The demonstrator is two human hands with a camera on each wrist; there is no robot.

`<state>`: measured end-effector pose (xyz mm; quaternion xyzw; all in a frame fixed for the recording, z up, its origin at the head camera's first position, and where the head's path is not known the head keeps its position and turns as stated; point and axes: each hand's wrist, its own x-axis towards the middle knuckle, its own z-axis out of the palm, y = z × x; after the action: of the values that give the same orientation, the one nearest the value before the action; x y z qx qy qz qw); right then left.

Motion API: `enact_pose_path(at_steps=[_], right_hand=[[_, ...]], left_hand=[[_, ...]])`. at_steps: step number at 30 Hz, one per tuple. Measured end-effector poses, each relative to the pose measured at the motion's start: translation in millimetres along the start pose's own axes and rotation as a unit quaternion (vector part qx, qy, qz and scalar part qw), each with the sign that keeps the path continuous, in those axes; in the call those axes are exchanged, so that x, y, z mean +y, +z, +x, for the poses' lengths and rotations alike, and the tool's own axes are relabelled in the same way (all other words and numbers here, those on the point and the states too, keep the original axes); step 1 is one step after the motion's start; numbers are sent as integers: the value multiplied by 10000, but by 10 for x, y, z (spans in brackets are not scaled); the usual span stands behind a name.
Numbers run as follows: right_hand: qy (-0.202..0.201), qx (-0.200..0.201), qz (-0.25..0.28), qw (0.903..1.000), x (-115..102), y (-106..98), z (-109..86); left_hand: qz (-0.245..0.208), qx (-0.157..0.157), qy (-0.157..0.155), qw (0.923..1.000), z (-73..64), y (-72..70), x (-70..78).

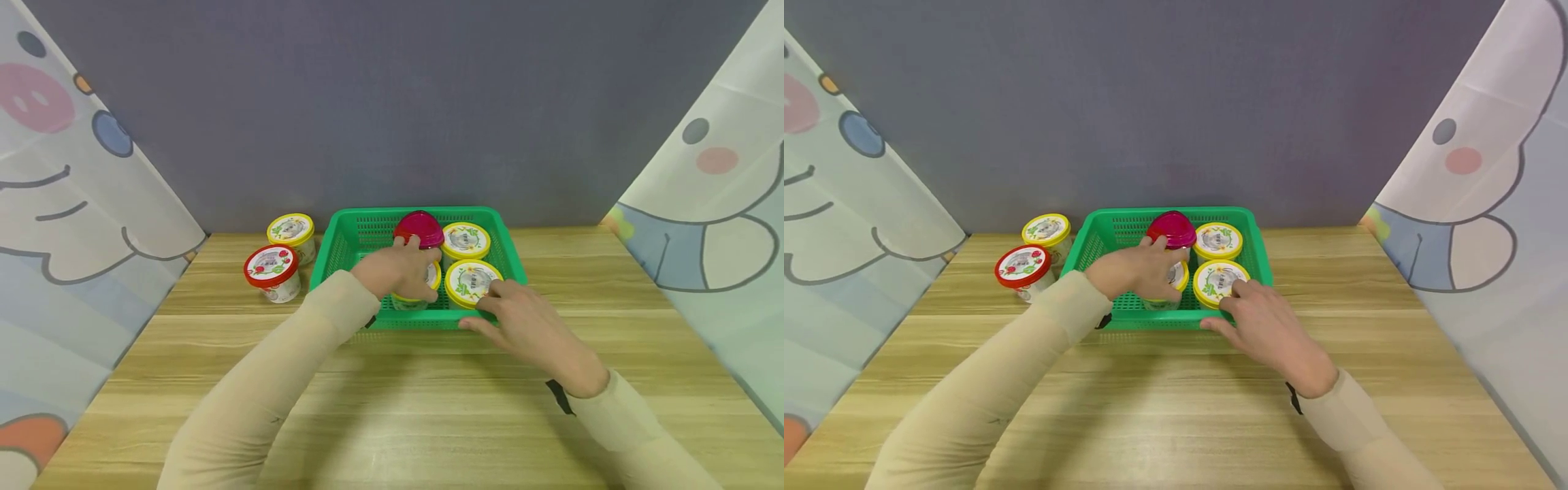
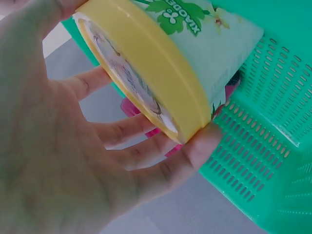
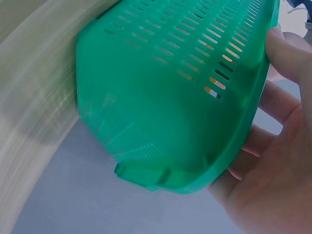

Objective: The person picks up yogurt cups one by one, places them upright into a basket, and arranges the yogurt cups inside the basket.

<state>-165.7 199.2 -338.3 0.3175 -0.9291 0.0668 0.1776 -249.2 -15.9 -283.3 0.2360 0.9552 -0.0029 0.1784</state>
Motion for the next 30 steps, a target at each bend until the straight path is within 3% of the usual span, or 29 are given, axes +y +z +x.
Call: enact_pose_path(at_steps=[21, 30], right_hand=[[20, -16, -37, 10000, 11, -6, -3], [46, -38, -26, 10000, 3, 2, 0]], left_hand=[[299, -436, -218, 9984, 46, 65, 125], [347, -357, -341, 9982, -58, 23, 101]])
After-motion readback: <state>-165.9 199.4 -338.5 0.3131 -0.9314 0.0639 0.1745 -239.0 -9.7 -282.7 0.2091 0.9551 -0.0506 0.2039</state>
